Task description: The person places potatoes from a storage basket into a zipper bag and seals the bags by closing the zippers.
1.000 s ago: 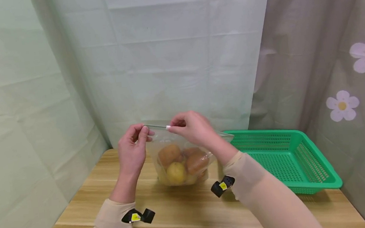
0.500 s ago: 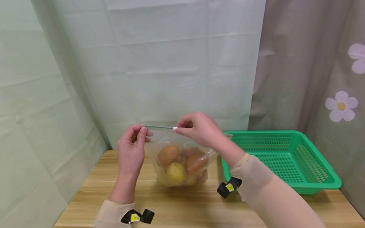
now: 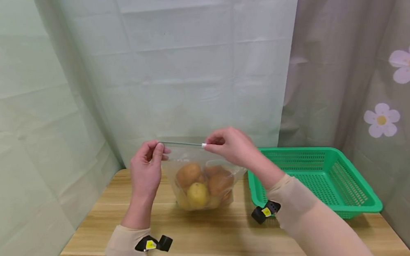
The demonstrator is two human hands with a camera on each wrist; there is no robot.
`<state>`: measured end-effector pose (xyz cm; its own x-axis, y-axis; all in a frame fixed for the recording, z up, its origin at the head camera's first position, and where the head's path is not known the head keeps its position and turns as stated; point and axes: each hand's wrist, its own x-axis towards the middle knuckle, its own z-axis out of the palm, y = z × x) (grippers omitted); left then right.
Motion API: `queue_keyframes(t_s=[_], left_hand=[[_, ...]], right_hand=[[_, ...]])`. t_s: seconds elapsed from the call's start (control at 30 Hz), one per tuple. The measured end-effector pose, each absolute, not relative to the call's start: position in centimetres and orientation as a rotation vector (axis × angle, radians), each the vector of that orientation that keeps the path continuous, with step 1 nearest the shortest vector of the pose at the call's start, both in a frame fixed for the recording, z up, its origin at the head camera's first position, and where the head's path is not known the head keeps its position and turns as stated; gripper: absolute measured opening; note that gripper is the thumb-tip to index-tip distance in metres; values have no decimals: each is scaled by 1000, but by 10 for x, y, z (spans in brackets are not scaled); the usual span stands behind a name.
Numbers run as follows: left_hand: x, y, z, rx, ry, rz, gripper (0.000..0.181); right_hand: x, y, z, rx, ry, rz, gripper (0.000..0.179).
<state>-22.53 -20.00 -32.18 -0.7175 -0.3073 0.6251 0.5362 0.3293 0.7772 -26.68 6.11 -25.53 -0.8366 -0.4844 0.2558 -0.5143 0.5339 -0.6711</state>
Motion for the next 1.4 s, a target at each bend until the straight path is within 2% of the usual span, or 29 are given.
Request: queue_keyframes(t_s=[0.9, 1.4], left_hand=[[-224, -212, -322, -121, -1859, -1494, 21], [-225, -222, -325, -90, -1860, -1472, 19]], right_hand=[[-270, 106, -259, 796, -2764, 1175, 21], [-269, 134, -261, 714, -2772, 1146, 28]])
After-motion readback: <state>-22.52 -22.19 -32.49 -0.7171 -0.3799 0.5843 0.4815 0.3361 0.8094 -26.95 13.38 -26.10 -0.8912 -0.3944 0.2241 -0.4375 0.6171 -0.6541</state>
